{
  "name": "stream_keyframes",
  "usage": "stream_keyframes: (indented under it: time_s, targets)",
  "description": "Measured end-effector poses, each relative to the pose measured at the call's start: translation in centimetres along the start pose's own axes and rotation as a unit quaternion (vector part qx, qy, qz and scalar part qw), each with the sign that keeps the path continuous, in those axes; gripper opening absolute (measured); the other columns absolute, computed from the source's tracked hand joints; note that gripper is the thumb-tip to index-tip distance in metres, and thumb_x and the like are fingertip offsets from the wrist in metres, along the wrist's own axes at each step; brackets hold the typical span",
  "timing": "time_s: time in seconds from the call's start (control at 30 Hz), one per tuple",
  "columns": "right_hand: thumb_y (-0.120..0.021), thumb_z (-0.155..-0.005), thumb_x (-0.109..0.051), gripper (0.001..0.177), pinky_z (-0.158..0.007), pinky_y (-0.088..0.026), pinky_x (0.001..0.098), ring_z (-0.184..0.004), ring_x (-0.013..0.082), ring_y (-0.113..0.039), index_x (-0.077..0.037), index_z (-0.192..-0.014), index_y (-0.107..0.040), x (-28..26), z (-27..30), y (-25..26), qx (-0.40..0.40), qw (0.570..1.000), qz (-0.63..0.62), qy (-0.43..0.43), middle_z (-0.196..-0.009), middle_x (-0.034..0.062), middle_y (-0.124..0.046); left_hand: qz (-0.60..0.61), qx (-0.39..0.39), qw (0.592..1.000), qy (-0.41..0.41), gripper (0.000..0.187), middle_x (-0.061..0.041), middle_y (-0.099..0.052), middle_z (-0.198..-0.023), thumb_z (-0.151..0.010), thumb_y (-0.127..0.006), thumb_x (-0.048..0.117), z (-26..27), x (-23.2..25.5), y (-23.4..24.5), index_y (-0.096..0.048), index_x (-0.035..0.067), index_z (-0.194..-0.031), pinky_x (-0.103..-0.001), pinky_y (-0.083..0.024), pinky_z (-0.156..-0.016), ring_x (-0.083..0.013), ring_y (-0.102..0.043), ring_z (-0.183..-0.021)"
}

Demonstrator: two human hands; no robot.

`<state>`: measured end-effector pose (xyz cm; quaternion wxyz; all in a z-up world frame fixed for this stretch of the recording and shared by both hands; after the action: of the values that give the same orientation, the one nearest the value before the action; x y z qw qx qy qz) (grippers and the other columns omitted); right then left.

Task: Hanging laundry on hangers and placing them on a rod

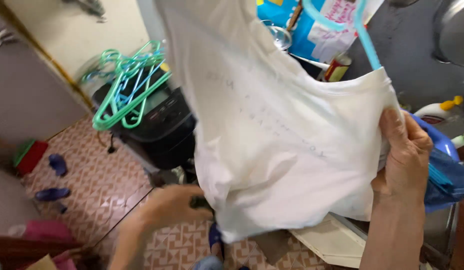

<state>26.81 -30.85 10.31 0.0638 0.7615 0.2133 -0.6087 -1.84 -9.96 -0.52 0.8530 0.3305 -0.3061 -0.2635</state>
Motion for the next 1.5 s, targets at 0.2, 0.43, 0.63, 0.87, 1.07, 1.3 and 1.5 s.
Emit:
stream_keyframes:
  time_s: [0.2, 0.43, 0.63, 0.87, 1.07, 1.3, 1.5]
  targets:
    - [-0.058, -0.096, -0.023, 0.014, -0.043, -0.036, 0.0252, -0.053, 0.0071, -0.049, -0.011, -0.091, -0.062, 2.2, 3.6, -3.7, -0.127, 0.988, 0.07, -0.052, -0.07, -0.0047, -0.056, -0.059, 0.679, 0.709, -0.182, 0.06, -0.018, -0.035, -0.146, -0.091, -0.065, 0.046, 16.2, 0.1, 12.2, -0.047, 0.006, -0.131, -0.058, -0.032, -0.112, -0.0377, -0.035, -0.135]
    - [-0.064, -0.09, -0.02, 0.017, -0.052, -0.044, 0.0277, -0.07, 0.011, -0.058, -0.005, -0.097, -0.066, 5.8, 8.3, -6.1, -0.183, 0.967, 0.141, -0.104, -0.083, 0.0011, -0.064, 0.252, 0.243, 0.93, -0.113, 0.026, 0.001, -0.068, -0.084, -0.083, -0.065, 0.034, 8.6, -6.7, 9.7, -0.071, 0.011, -0.093, -0.026, -0.043, -0.064, -0.0122, -0.06, -0.075]
    - [-0.063, -0.09, -0.015, 0.015, -0.078, -0.05, 0.0368, -0.079, 0.014, -0.052, -0.005, -0.091, -0.073, 10.9, 13.5, -9.5, -0.331, 0.888, 0.304, -0.094, -0.079, 0.0108, -0.071, 0.188, 0.238, 0.953, 0.006, 0.019, 0.0, -0.072, -0.071, -0.075, -0.072, 0.047, 4.3, -16.7, 3.9, -0.074, 0.028, -0.077, -0.036, -0.048, -0.079, -0.0226, -0.069, -0.082]
    - [-0.06, -0.096, -0.024, 0.017, -0.077, -0.047, 0.0314, -0.084, 0.0172, -0.056, -0.016, -0.108, -0.07, 9.3, 17.8, -11.0, -0.296, 0.876, 0.365, 0.104, -0.087, 0.0019, -0.067, 0.07, 0.479, 0.862, -0.152, 0.007, 0.007, -0.069, -0.08, -0.086, -0.07, 0.04, 8.0, -18.1, 3.8, -0.07, 0.033, -0.088, -0.03, -0.047, -0.081, -0.0159, -0.067, -0.085]
    - [-0.055, -0.091, -0.031, 0.033, -0.084, -0.047, 0.038, -0.08, 0.0273, -0.057, -0.001, -0.102, -0.065, 15.8, 25.6, -7.4, -0.232, 0.92, 0.313, 0.044, -0.085, 0.0127, -0.06, 0.014, 0.422, 0.902, -0.088, 0.018, -0.01, -0.071, -0.1, -0.083, -0.066, 0.031, 0.9, -26.6, -10.6, -0.072, 0.016, -0.092, -0.051, -0.044, -0.095, -0.0361, -0.061, -0.107]
    - [-0.062, -0.086, -0.027, 0.022, -0.077, -0.05, 0.0494, -0.086, 0.0404, -0.068, -0.01, -0.094, -0.073, 25.9, 29.7, -7.7, -0.419, 0.785, 0.418, -0.185, -0.084, 0.02, -0.074, 0.089, 0.069, 0.993, 0.043, 0.025, -0.012, -0.073, -0.1, -0.081, -0.058, 0.03, 2.6, -27.0, -15.0, -0.075, 0.022, -0.096, -0.052, -0.048, -0.091, -0.0393, -0.064, -0.104]
    - [-0.066, -0.085, -0.03, 0.015, -0.059, -0.046, 0.0282, -0.064, 0.0099, -0.051, -0.019, -0.081, -0.075, 24.2, 27.7, -9.4, -0.39, 0.812, 0.382, -0.208, -0.061, -0.0012, -0.059, 0.196, 0.206, 0.956, 0.074, 0.019, -0.001, -0.072, -0.099, -0.08, -0.062, 0.038, 4.6, -28.7, -11.2, -0.071, 0.031, -0.096, -0.044, -0.049, -0.091, -0.0306, -0.063, -0.105]
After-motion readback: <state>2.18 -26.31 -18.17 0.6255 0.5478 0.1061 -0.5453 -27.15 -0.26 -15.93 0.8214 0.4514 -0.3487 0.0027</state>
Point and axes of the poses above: each hand's wrist, its own z-axis away from the middle knuckle, its own y-axis out of the back of the hand, x = y × z, the point moved 8 cm from there along -z, towards the middle knuckle
